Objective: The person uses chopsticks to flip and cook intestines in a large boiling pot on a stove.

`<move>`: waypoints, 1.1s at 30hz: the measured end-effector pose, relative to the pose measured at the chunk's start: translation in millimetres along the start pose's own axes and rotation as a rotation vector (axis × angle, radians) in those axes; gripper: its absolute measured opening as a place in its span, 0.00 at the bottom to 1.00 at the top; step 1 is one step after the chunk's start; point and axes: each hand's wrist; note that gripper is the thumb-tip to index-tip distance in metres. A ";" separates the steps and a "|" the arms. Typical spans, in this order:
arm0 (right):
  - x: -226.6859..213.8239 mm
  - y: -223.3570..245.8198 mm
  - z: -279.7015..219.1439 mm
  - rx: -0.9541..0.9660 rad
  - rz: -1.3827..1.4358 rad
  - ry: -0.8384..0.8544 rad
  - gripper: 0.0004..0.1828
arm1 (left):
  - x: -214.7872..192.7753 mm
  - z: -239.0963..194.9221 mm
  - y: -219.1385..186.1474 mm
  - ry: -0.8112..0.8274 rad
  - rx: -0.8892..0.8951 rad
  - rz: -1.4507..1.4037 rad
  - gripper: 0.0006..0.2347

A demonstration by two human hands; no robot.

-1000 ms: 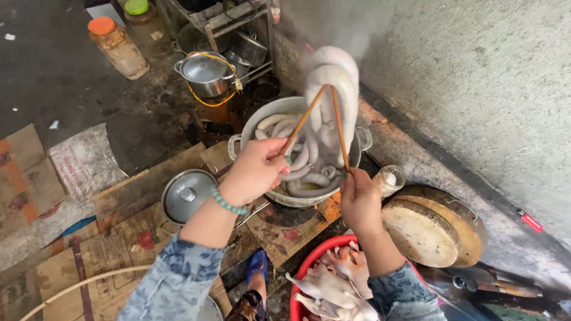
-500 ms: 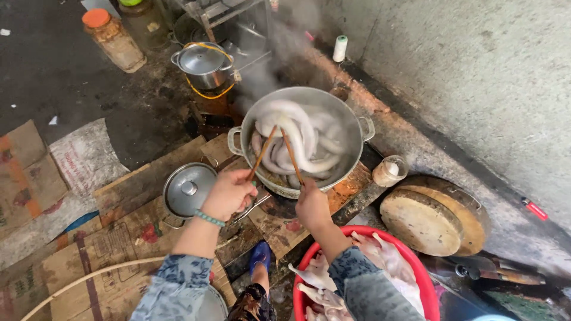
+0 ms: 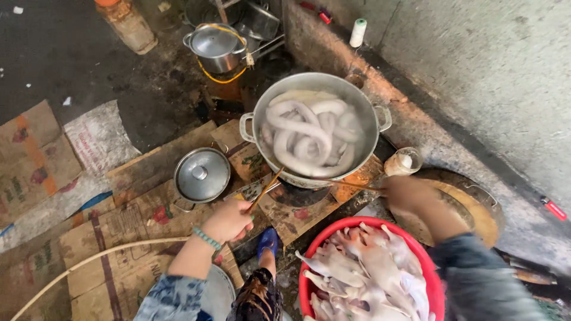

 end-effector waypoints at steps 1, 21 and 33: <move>-26.3 -9.3 -7.5 -0.014 -0.105 0.078 0.17 | -3.0 -7.9 2.9 -0.013 0.028 0.082 0.13; -49.7 90.9 66.9 -0.048 -0.361 0.114 0.17 | 22.6 -23.9 2.9 -0.094 -0.006 0.138 0.15; -9.6 -11.6 156.3 -0.067 -0.640 -0.208 0.16 | 121.2 71.8 -20.9 -0.150 0.363 0.582 0.10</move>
Point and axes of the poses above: each hand's wrist, its own z-axis towards the middle knuckle, its own x-axis out of the palm, y = z × x, and after that the axes turned 11 degrees about -y, right-handed
